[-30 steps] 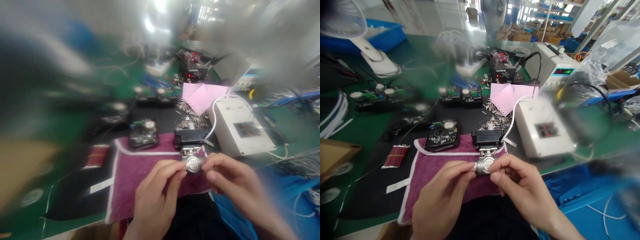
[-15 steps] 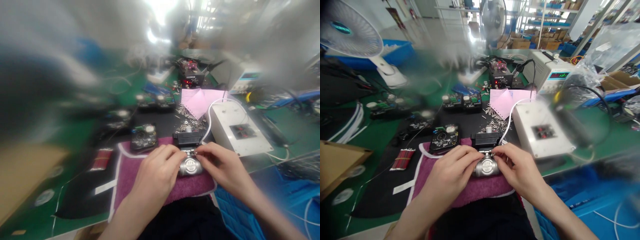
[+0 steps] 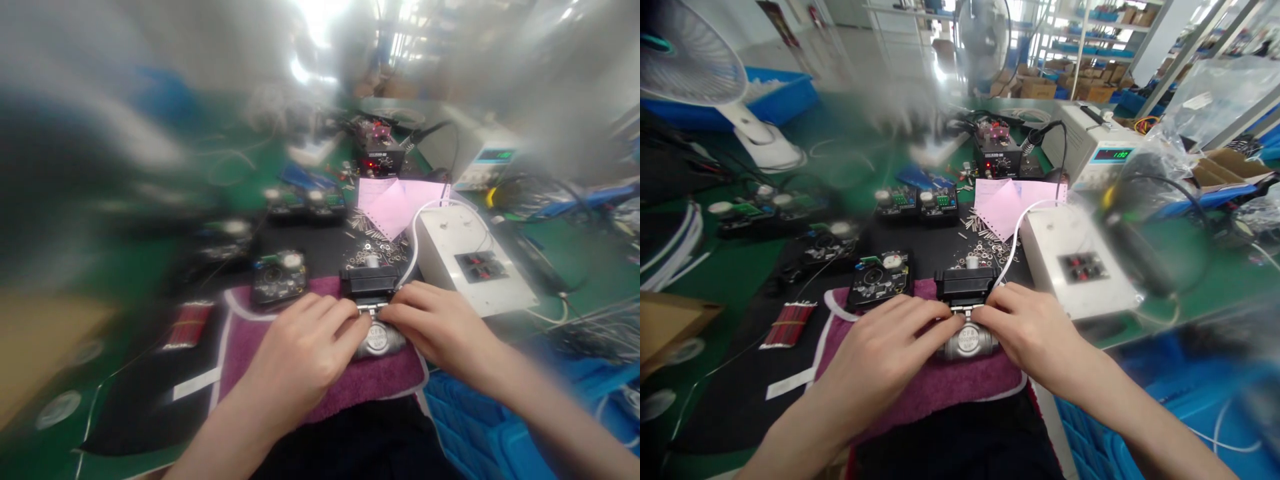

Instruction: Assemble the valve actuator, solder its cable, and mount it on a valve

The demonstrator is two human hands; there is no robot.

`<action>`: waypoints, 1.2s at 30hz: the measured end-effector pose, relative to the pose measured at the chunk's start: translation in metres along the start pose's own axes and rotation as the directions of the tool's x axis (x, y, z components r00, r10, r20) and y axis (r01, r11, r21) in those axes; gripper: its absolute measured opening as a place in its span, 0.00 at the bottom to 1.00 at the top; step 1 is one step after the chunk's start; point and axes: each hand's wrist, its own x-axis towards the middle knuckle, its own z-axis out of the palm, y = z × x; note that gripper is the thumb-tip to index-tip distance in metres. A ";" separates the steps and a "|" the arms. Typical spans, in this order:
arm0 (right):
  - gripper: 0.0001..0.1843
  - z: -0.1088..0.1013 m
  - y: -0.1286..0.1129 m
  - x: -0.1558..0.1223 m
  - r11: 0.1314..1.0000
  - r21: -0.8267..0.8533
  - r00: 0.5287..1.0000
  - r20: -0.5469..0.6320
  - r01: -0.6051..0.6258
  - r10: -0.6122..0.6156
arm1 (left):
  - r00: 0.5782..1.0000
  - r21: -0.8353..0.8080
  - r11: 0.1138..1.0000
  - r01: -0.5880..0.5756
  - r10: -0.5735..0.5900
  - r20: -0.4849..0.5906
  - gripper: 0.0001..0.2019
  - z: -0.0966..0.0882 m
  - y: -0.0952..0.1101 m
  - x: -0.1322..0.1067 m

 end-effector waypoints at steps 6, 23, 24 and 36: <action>0.13 -0.014 0.003 -0.001 0.975 -0.181 0.992 0.028 0.128 -0.125 | 0.996 0.053 0.996 -0.071 0.074 -0.054 0.07 0.005 -0.006 -0.004; 0.13 -0.015 0.001 -0.003 0.969 -0.200 0.988 0.083 0.145 -0.130 | 0.991 -0.075 0.995 -0.073 0.063 -0.121 0.07 0.018 -0.015 -0.009; 0.14 -0.017 0.001 -0.003 0.972 -0.190 0.988 0.100 0.137 -0.119 | 0.991 -0.078 0.994 -0.072 0.062 -0.119 0.07 0.018 -0.015 -0.009; 0.12 -0.065 0.060 0.019 0.816 -0.568 0.983 0.182 0.106 -0.001 | 0.985 -0.068 0.996 -0.059 0.047 -0.168 0.07 0.019 -0.014 -0.005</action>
